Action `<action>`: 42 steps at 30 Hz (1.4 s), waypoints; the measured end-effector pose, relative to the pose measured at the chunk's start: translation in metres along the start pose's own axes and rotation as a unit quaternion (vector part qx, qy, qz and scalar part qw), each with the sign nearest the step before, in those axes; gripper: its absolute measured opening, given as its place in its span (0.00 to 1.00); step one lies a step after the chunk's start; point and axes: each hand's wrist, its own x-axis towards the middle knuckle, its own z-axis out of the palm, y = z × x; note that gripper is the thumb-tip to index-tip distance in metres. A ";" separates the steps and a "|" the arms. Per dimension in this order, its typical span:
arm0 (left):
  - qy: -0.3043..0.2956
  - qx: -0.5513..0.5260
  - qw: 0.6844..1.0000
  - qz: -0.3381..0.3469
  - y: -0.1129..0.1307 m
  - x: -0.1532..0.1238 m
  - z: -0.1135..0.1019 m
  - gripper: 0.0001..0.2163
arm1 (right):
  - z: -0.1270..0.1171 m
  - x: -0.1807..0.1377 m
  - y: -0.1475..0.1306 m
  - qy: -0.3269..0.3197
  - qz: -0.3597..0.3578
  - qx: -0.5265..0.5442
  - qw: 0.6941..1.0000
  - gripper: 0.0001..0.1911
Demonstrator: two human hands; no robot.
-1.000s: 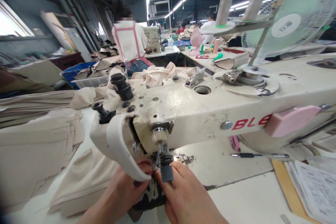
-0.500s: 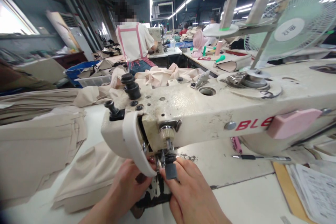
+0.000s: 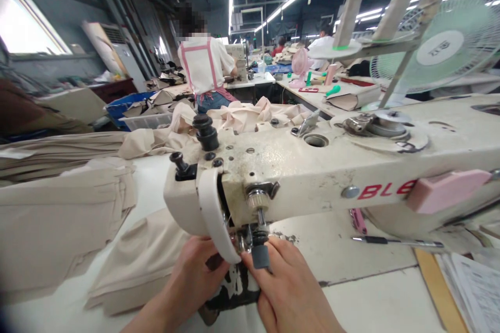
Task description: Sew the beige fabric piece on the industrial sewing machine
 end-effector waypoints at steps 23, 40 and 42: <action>0.061 0.033 0.998 -0.009 -0.003 0.000 0.011 0.09 | 0.002 0.007 -0.002 -0.002 0.028 -0.024 0.999 0.31; 0.087 0.096 0.991 -0.041 -0.014 0.010 0.008 0.06 | 0.011 0.005 -0.002 0.020 0.057 0.063 0.996 0.18; 0.099 0.088 0.991 -0.023 -0.010 0.012 0.011 0.05 | 0.017 0.006 0.000 0.043 0.044 0.042 0.997 0.16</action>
